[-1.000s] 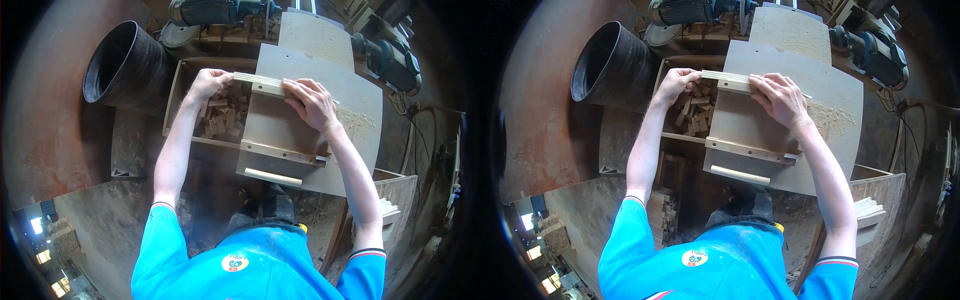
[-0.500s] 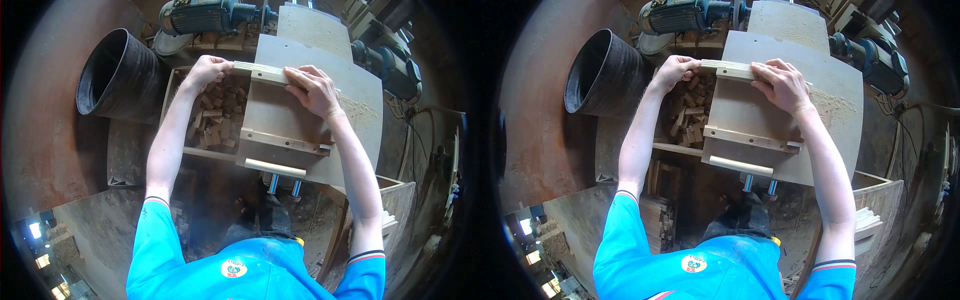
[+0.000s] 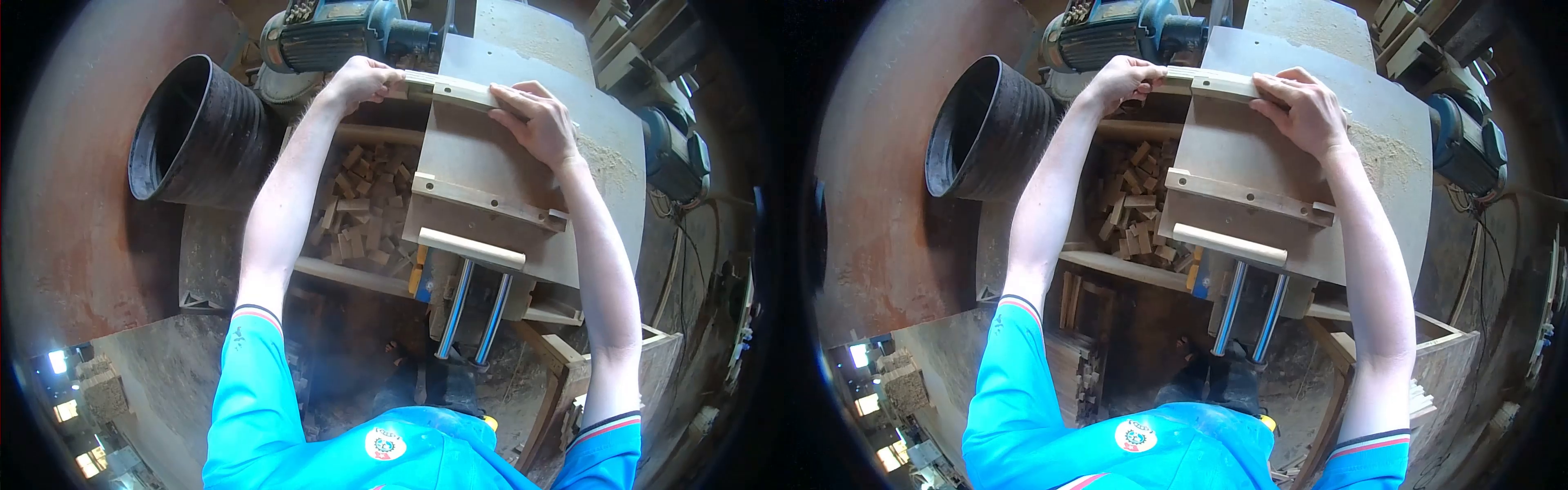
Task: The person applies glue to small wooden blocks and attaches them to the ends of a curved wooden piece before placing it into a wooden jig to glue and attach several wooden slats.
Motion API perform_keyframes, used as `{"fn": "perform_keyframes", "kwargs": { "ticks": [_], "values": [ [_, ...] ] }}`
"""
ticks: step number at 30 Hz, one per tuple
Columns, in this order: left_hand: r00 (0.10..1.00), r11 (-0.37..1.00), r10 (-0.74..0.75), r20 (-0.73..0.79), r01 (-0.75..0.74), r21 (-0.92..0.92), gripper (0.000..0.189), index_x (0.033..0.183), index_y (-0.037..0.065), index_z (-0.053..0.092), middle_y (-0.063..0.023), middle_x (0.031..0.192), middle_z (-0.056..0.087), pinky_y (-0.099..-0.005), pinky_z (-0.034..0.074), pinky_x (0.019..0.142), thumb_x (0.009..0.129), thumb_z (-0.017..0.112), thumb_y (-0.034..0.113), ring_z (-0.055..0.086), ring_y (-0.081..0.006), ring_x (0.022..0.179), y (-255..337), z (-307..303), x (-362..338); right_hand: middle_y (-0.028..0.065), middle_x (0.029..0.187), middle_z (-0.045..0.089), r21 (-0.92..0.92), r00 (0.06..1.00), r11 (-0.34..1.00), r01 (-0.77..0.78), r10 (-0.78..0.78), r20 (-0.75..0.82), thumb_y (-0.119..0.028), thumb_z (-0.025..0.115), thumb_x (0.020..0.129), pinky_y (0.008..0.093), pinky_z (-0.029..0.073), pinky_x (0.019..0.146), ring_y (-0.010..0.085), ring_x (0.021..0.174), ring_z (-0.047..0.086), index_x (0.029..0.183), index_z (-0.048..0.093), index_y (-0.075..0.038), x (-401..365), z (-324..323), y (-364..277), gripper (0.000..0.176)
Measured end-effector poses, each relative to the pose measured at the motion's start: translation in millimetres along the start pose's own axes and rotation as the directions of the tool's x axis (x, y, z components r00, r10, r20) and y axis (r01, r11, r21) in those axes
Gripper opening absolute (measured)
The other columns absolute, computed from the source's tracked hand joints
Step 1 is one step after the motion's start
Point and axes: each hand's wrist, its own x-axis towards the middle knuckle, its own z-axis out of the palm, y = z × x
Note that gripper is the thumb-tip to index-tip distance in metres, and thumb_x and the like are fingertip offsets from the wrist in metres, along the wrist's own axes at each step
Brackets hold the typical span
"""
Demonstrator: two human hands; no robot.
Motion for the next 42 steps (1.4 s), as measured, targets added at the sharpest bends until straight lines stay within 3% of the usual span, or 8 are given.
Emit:
{"fn": "perform_keyframes", "kwargs": {
  "ticks": [14, 16, 22, 30, 34, 36, 39, 42],
  "values": [
    [0.999, 0.996, 0.043, 0.018, -0.045, 0.078, 0.019, 0.097, 0.005, 0.075, 0.0028, 0.081, 0.067, -0.0158, 0.044, 0.055, 0.096, 0.070, 0.023, 0.050, 0.0000, 0.062, 15.0, -8.9, 50.9, 0.0068, 0.108, 0.073, -0.037, 1.000, 0.999, 0.013, -0.012, 0.012, -0.041, 0.074, 0.089, 0.0385, 0.058, 0.088, 0.0250, 0.100, 0.071, 0.116, 0.076, -0.021, 32.1, 12.2, 41.5, 0.033],
    [0.999, 0.999, 0.033, 0.041, -0.034, 0.034, 0.020, 0.092, 0.004, 0.076, -0.0021, 0.085, 0.070, -0.0242, 0.052, 0.071, 0.090, 0.073, 0.024, 0.059, -0.0070, 0.074, 16.2, -11.7, 55.0, 0.0069, 0.108, 0.073, -0.031, 0.999, 0.999, 0.035, -0.035, 0.003, -0.041, 0.074, 0.089, 0.0384, 0.058, 0.088, 0.0252, 0.100, 0.071, 0.115, 0.076, -0.021, 36.1, 12.9, 45.5, 0.033],
    [0.999, 0.997, 0.042, 0.007, -0.042, 0.060, 0.023, 0.093, 0.005, 0.076, -0.0026, 0.086, 0.070, -0.0272, 0.053, 0.076, 0.091, 0.074, 0.028, 0.060, -0.0086, 0.077, 14.8, -11.4, 71.5, 0.0073, 0.108, 0.074, -0.037, 1.000, 0.999, 0.016, -0.015, 0.021, -0.042, 0.074, 0.089, 0.0386, 0.058, 0.088, 0.0255, 0.100, 0.071, 0.115, 0.077, -0.022, 45.8, 16.5, 57.8, 0.033],
    [0.997, 0.995, 0.046, -0.058, -0.041, 0.087, 0.020, 0.092, 0.003, 0.075, -0.0017, 0.082, 0.067, -0.0244, 0.051, 0.069, 0.091, 0.073, 0.022, 0.059, -0.0085, 0.074, 33.2, -15.1, 75.4, 0.0073, 0.107, 0.074, 0.001, 0.997, 0.999, -0.043, 0.043, 0.059, -0.039, 0.076, 0.087, 0.0386, 0.057, 0.090, 0.0261, 0.099, 0.070, 0.115, 0.077, -0.022, 66.1, 17.2, 73.9, 0.033],
    [0.980, 0.987, 0.152, -0.129, -0.157, -0.025, 0.019, 0.088, 0.003, 0.071, 0.0020, 0.072, 0.060, -0.0210, 0.044, 0.057, 0.094, 0.067, 0.021, 0.053, -0.0068, 0.061, 12.0, -38.4, 21.7, 0.0087, 0.108, 0.074, 0.071, 0.987, 0.989, -0.133, 0.125, 0.099, -0.038, 0.077, 0.085, 0.0377, 0.055, 0.093, 0.0267, 0.102, 0.069, 0.117, 0.076, -0.021, 69.5, 18.0, 71.2, 0.036],
    [0.967, 0.942, 0.209, -0.149, -0.240, -0.235, 0.020, 0.090, 0.002, 0.068, -0.0019, 0.077, 0.062, -0.0238, 0.048, 0.063, 0.094, 0.063, 0.021, 0.058, -0.0104, 0.065, -10.6, -39.5, -35.6, 0.0103, 0.111, 0.073, 0.052, 0.986, 0.986, -0.155, 0.151, 0.076, -0.038, 0.078, 0.085, 0.0370, 0.053, 0.096, 0.0269, 0.107, 0.067, 0.119, 0.075, -0.021, 61.1, 21.0, 69.9, 0.039],
    [0.963, 0.916, 0.188, -0.193, -0.243, -0.320, 0.025, 0.099, -0.005, 0.068, -0.0117, 0.091, 0.070, -0.0317, 0.059, 0.078, 0.092, 0.062, 0.018, 0.069, -0.0172, 0.079, -54.5, -37.2, -98.4, 0.0113, 0.115, 0.071, 0.087, 0.981, 0.983, -0.164, 0.154, 0.117, -0.038, 0.077, 0.085, 0.0368, 0.053, 0.097, 0.0273, 0.109, 0.066, 0.121, 0.074, -0.020, 66.5, 15.3, 67.2, 0.041],
    [0.960, 0.808, 0.174, -0.219, -0.266, -0.525, 0.016, 0.095, -0.006, 0.066, -0.0189, 0.095, 0.072, -0.0374, 0.063, 0.075, 0.090, 0.061, 0.009, 0.073, -0.0232, 0.080, -94.4, -19.7, -160.2, 0.0111, 0.116, 0.071, 0.069, 0.970, 0.974, -0.216, 0.206, 0.126, -0.038, 0.077, 0.086, 0.0371, 0.052, 0.098, 0.0278, 0.109, 0.066, 0.121, 0.074, -0.019, 56.7, 10.0, 50.2, 0.040]
  ]
}}
